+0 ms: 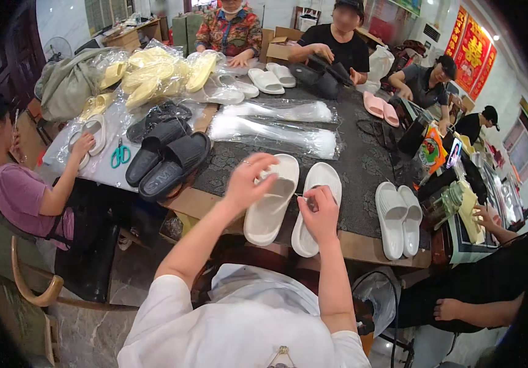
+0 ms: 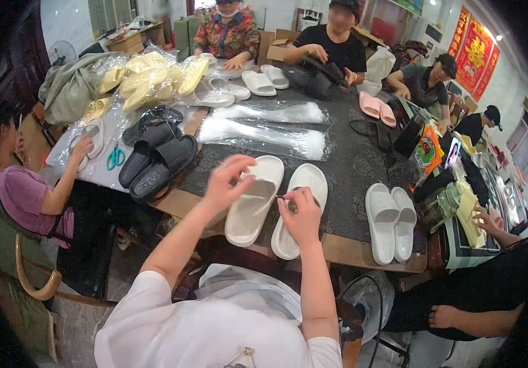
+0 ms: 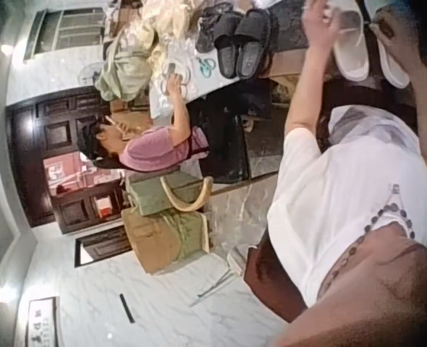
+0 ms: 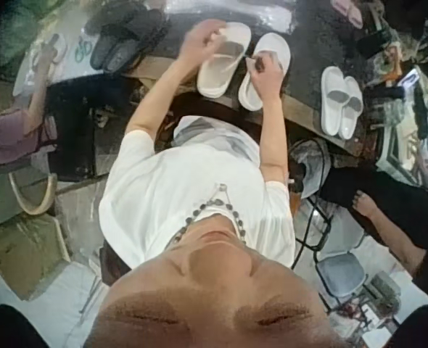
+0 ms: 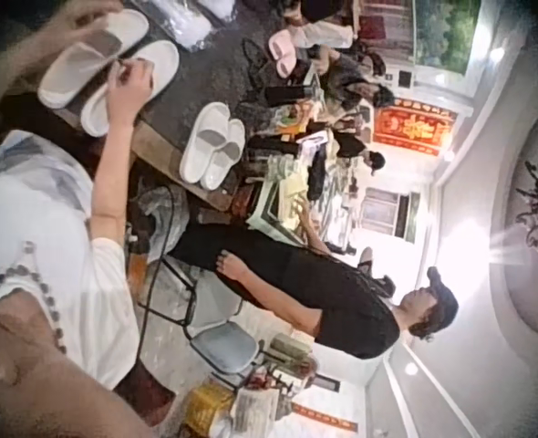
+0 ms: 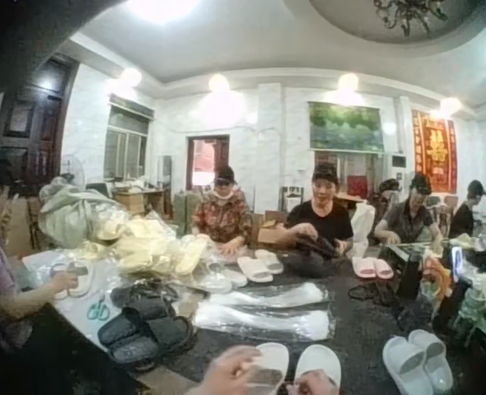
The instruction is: The person secures pairs of slide sandals together by inserting and fastening plastic ties through them by hand.
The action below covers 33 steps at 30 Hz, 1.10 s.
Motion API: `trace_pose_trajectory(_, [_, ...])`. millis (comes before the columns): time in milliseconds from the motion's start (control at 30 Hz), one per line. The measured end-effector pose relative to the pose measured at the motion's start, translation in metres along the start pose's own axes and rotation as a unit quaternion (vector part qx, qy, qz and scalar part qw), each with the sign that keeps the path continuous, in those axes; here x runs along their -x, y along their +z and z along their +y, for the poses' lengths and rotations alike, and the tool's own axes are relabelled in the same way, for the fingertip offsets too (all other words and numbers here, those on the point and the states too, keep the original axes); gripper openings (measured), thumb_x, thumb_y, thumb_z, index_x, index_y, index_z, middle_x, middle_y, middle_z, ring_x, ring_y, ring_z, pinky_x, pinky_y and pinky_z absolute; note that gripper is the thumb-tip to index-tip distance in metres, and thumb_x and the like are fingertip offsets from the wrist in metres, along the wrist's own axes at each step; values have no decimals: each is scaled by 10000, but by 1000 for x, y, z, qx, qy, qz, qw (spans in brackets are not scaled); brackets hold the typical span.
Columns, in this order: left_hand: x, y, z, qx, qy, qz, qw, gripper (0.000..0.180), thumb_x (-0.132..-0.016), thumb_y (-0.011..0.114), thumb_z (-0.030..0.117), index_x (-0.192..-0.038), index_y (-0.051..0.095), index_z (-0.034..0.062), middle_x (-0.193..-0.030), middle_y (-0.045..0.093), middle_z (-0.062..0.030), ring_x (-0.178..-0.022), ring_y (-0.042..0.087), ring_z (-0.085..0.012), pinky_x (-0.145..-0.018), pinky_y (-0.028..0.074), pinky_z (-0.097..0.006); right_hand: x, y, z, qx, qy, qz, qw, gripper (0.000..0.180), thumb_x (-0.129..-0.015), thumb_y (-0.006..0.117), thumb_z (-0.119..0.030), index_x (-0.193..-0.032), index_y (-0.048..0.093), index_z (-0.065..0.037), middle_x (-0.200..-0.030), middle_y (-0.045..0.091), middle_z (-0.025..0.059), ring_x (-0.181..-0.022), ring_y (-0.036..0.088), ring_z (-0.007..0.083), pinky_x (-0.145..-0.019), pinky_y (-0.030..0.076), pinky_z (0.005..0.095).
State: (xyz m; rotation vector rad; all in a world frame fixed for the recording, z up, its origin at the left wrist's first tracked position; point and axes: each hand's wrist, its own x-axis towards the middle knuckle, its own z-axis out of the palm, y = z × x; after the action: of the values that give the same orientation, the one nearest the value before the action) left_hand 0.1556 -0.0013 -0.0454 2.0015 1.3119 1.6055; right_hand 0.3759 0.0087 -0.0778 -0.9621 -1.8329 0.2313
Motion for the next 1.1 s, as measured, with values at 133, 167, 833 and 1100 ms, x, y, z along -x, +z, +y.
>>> trace_pose_trajectory(133, [1,-87,-23,-329,46,131,934,421,-732,639,69,-1152,603,78,-1123,608,-143,-1056,544,-350,-945,421,-438,1,-2,-5,55,75,-83,992,279,-772,762,-315,-742,611,-82,-543,530,25,-512,559,196,-525,463,329])
trace_pose_trajectory(167, [5,-108,-33,-369,-8,162,915,512,-715,603,50,-1223,546,76,-1180,561,-186,-1051,519,-392,-960,407,-458,0,-1,-8,53,75,-80,993,279,-772,762,-315,-742,611,-82,-543,530,25,-512,559,196,-525,463,329])
trace_pose_trajectory(833, [1,-205,-124,-391,-153,53,906,527,-755,701,74,-1256,594,197,-726,623,-109,-697,629,-294,-658,495,-412,-5,-16,12,139,191,-157,959,343,-795,612,-368,-727,645,-33,-766,669,204,-739,662,378,-709,524,469])
trace_pose_trajectory(1100, [12,-135,-13,-323,-25,8,946,271,-773,691,84,-1041,666,110,-750,624,-111,-673,621,-288,-621,494,-391,4,-134,-2,216,209,-120,946,212,-740,631,-225,-814,669,-30,-805,668,192,-801,655,368,-719,515,459])
